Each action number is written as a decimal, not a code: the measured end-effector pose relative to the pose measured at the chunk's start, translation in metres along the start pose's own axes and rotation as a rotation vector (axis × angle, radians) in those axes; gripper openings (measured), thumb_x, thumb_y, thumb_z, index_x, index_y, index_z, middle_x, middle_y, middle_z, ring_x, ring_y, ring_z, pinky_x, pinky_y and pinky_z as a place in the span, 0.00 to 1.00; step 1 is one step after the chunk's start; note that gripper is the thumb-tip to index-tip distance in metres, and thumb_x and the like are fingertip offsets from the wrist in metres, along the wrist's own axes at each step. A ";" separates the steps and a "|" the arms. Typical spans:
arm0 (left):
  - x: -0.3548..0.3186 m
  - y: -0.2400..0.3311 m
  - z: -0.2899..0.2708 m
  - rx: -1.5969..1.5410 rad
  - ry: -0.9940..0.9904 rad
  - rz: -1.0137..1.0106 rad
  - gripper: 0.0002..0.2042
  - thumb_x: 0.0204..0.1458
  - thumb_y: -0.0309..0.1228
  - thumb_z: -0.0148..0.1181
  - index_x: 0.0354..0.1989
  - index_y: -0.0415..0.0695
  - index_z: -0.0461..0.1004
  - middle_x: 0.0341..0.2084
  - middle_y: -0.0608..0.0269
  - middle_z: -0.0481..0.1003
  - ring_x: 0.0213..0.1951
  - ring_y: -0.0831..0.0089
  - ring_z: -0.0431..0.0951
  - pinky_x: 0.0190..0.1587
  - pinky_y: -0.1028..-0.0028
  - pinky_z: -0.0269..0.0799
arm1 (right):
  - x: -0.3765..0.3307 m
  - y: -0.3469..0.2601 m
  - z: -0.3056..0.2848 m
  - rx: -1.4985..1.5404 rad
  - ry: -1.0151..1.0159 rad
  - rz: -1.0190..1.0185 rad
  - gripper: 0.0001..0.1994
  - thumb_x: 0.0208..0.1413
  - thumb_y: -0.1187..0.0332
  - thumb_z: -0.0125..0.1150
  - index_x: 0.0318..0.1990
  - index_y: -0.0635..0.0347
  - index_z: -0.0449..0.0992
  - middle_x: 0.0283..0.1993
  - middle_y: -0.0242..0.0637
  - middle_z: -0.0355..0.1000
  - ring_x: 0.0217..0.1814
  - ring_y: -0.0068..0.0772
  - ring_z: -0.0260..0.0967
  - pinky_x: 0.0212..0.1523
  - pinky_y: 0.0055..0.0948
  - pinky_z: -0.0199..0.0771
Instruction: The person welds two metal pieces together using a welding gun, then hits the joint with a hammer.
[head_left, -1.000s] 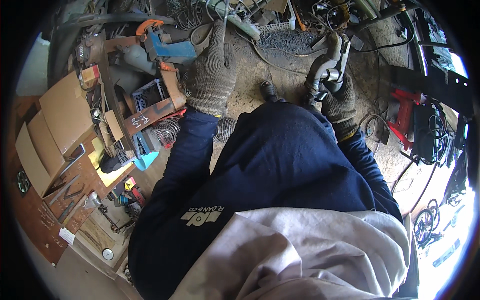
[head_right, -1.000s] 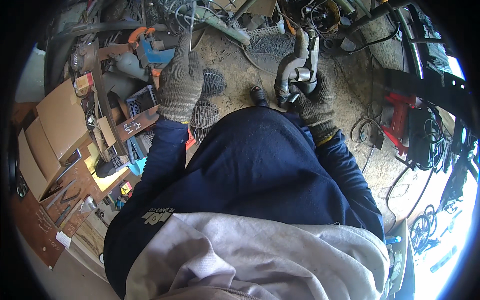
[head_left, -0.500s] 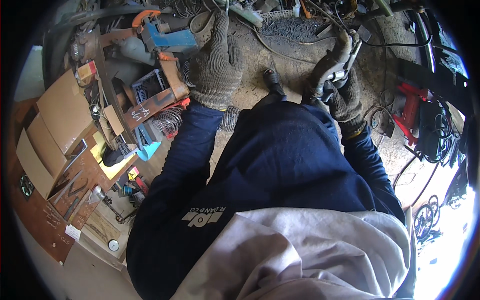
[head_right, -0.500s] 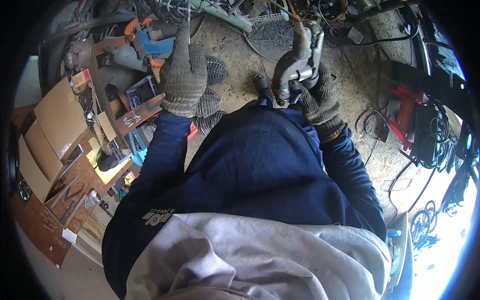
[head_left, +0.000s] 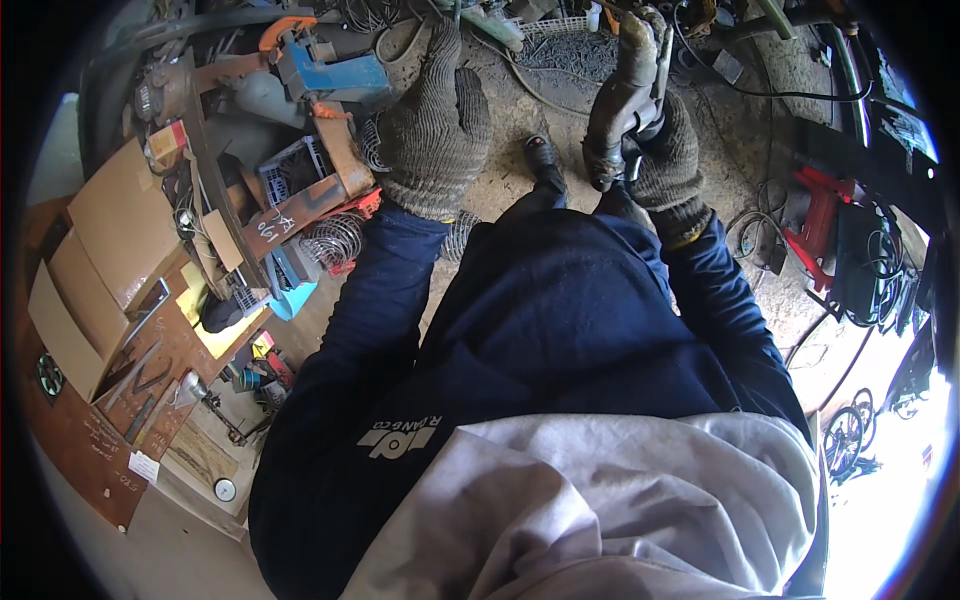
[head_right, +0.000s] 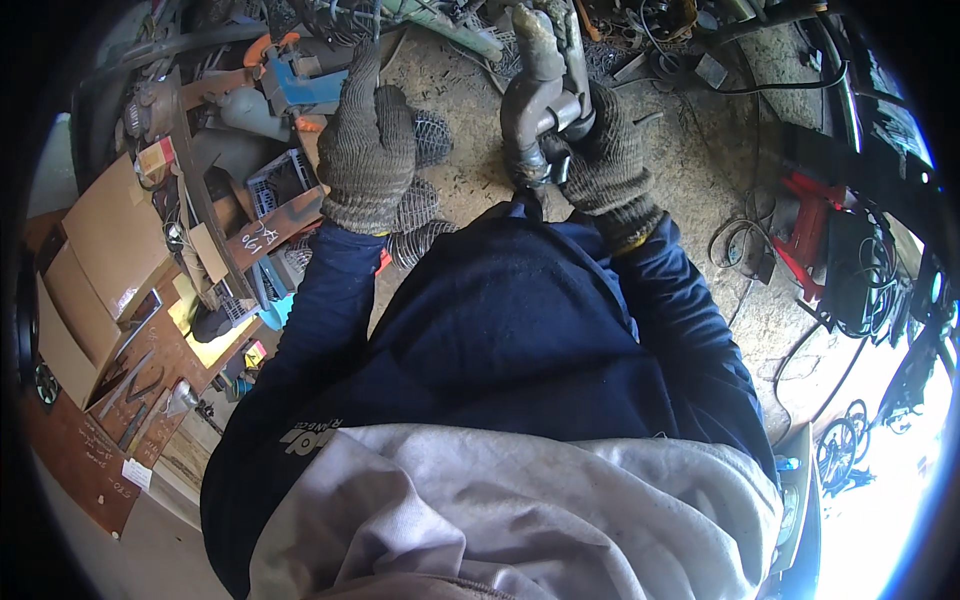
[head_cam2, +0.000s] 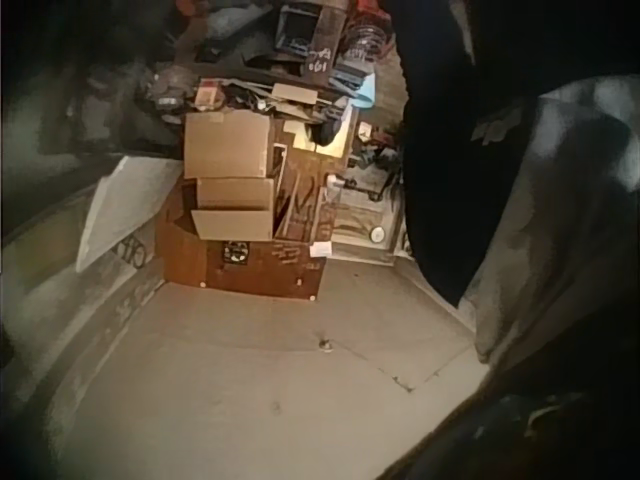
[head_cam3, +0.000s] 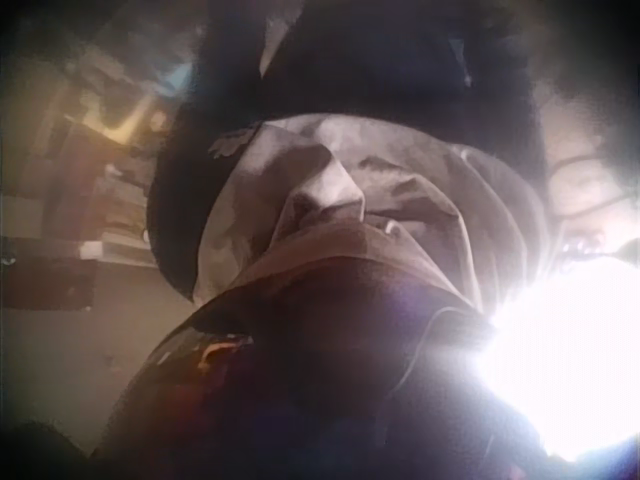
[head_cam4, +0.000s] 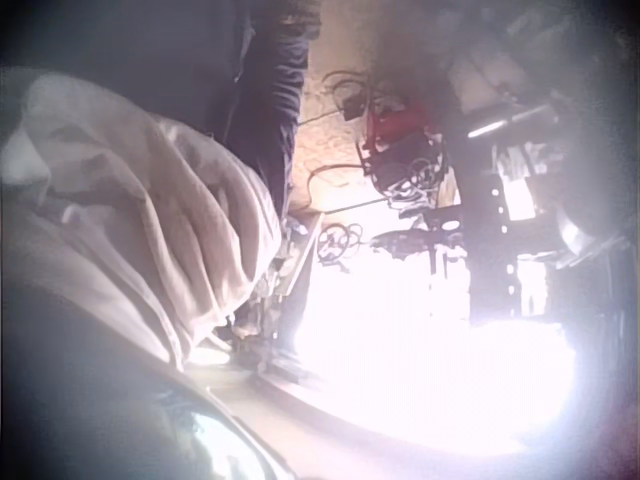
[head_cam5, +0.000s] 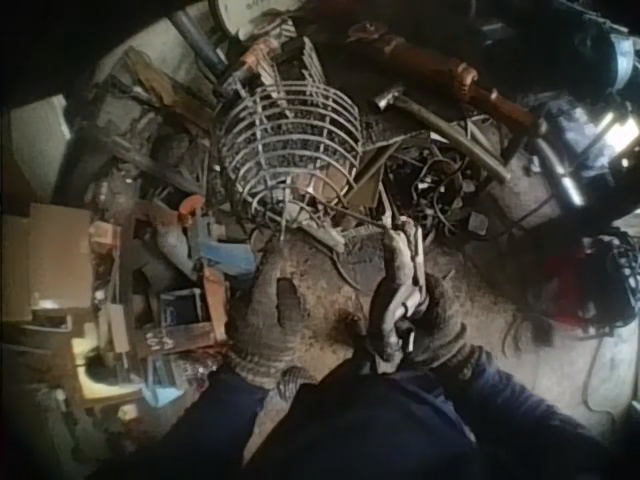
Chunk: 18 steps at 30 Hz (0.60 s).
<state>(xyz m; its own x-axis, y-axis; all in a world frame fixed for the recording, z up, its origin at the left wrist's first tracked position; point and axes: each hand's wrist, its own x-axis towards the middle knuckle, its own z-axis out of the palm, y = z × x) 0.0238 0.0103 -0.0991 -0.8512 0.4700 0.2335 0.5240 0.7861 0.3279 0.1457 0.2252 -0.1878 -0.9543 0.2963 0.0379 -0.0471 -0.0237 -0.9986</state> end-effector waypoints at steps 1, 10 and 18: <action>0.001 0.001 0.000 0.008 -0.021 -0.013 0.24 0.57 0.33 0.54 0.64 0.48 0.64 0.42 0.47 0.79 0.34 0.56 0.82 0.37 0.64 0.77 | 0.000 0.004 0.000 0.076 -0.006 0.004 0.29 0.46 0.67 0.72 0.56 0.61 0.67 0.49 0.35 0.73 0.52 0.31 0.72 0.55 0.32 0.70; 0.000 0.000 -0.002 -0.037 -0.030 0.018 0.23 0.59 0.31 0.53 0.64 0.40 0.63 0.54 0.46 0.73 0.50 0.55 0.79 0.49 0.68 0.76 | 0.015 0.033 0.000 0.082 -0.157 0.054 0.24 0.53 0.68 0.68 0.56 0.59 0.67 0.49 0.33 0.71 0.50 0.27 0.71 0.51 0.29 0.73; -0.002 -0.003 0.000 -0.056 -0.029 0.040 0.24 0.59 0.32 0.53 0.64 0.40 0.63 0.53 0.44 0.73 0.51 0.54 0.78 0.51 0.66 0.75 | 0.010 0.058 0.005 0.357 -0.069 0.146 0.17 0.59 0.71 0.61 0.54 0.60 0.68 0.46 0.32 0.72 0.47 0.27 0.71 0.50 0.30 0.74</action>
<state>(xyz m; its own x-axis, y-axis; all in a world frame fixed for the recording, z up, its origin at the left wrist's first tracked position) 0.0241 0.0073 -0.1000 -0.8295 0.5127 0.2214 0.5579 0.7431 0.3694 0.1314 0.2219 -0.2455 -0.9756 0.2007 -0.0889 0.0024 -0.3949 -0.9187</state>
